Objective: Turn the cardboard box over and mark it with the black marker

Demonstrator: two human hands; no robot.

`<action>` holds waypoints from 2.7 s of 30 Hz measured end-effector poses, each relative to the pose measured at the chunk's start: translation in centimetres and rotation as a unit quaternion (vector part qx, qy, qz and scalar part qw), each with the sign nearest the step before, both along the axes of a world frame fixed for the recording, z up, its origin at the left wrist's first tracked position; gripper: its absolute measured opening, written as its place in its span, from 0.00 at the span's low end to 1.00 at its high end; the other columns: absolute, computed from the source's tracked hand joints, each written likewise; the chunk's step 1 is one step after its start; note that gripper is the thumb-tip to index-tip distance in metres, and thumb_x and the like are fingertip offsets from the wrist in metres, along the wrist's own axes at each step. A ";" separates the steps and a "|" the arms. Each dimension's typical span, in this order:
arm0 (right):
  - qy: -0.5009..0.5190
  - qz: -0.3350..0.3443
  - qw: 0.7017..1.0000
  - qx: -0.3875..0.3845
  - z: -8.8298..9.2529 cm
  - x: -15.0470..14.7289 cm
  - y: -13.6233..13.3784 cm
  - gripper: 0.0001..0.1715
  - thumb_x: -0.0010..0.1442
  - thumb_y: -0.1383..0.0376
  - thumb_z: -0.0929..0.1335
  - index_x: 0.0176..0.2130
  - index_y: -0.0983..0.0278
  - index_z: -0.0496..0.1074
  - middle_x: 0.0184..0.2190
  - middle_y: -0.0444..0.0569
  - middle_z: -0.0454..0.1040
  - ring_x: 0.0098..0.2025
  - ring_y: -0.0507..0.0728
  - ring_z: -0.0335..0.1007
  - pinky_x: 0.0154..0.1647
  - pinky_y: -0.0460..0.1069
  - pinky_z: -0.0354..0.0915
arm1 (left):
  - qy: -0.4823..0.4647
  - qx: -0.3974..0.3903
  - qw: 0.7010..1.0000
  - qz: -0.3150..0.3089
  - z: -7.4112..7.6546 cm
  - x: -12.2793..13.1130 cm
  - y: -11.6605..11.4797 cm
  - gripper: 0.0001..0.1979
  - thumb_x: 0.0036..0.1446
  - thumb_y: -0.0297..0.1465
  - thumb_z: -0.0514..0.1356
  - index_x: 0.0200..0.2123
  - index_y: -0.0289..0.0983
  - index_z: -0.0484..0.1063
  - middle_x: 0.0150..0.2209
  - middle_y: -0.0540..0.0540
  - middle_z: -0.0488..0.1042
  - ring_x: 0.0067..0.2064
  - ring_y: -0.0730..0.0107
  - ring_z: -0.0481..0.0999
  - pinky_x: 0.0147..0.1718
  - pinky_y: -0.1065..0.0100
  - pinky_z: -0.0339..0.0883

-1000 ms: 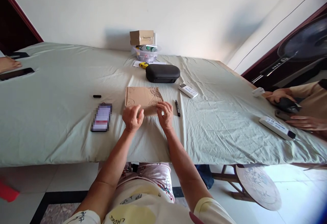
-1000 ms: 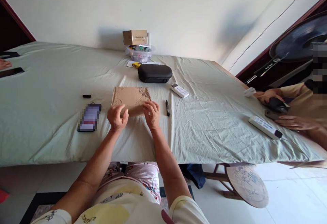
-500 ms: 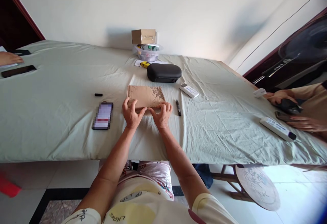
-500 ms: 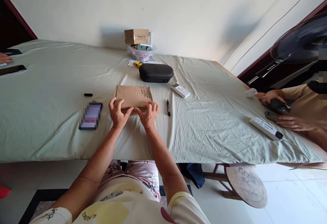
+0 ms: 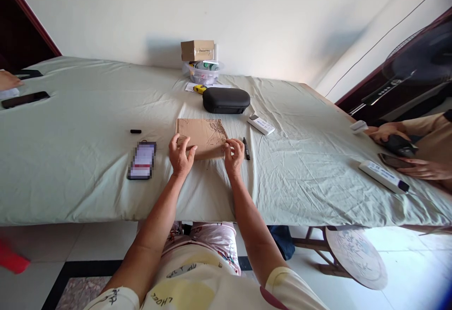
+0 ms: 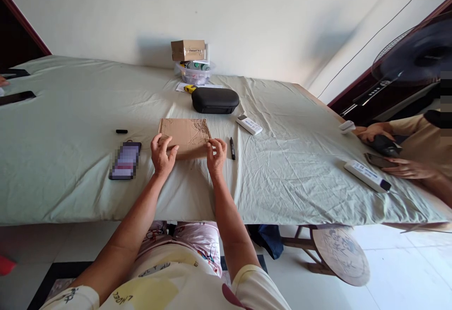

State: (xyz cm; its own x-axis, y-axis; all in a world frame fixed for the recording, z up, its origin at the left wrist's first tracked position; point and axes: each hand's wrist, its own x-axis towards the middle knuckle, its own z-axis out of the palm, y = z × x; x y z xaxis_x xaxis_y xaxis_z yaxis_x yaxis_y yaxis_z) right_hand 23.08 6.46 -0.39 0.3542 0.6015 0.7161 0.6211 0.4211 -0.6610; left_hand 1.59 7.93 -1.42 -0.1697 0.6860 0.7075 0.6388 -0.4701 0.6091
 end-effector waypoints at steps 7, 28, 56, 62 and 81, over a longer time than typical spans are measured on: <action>-0.011 0.037 0.999 -0.021 0.4 -0.2 -1.4 0.17 0.72 0.52 0.66 0.43 0.60 0.78 0.33 0.47 0.76 0.34 0.54 0.74 0.36 0.49 0.74 | -0.006 0.006 0.999 0.043 -0.1 0.4 0.0 0.19 0.72 0.40 0.57 0.57 0.39 0.80 0.74 0.31 0.59 0.76 0.43 0.60 0.72 0.44 0.60; 0.026 0.075 0.995 -0.056 -0.3 -1.9 -0.6 0.17 0.71 0.55 0.67 0.44 0.58 0.84 0.37 0.49 0.86 0.37 0.56 0.83 0.44 0.52 0.79 | 0.042 0.018 0.992 -0.117 -0.2 1.9 -1.5 0.26 0.69 0.49 0.60 0.60 0.39 0.76 0.72 0.30 0.62 0.73 0.46 0.66 0.68 0.49 0.68; 0.080 0.099 0.974 -0.190 -1.1 0.9 0.1 0.21 0.62 0.49 0.70 0.45 0.61 0.75 0.21 0.36 0.68 0.24 0.52 0.64 0.30 0.47 0.61 | -0.156 -0.071 0.984 -0.056 -1.0 0.4 0.3 0.23 0.72 0.48 0.56 0.54 0.36 0.77 0.51 0.36 0.83 0.50 0.60 0.85 0.48 0.63 0.80; -0.062 0.048 0.955 -0.288 -1.3 1.4 -0.1 0.09 0.61 0.58 0.71 0.39 0.61 0.76 0.31 0.46 0.78 0.35 0.57 0.71 0.39 0.51 0.64 | -0.134 -0.146 0.977 -0.076 -1.4 -0.1 0.7 0.16 0.70 0.39 0.59 0.53 0.36 0.76 0.48 0.38 0.84 0.46 0.61 0.85 0.47 0.62 0.79; -0.034 0.003 0.969 -0.245 -3.2 -2.1 -0.4 0.30 0.51 0.44 0.78 0.36 0.57 0.62 0.34 0.45 0.76 0.37 0.59 0.72 0.44 0.55 0.66 | -0.011 -0.172 0.985 0.024 -1.9 2.1 -0.8 0.45 0.53 0.40 0.75 0.67 0.30 0.59 0.62 0.22 0.73 0.66 0.36 0.74 0.65 0.44 0.70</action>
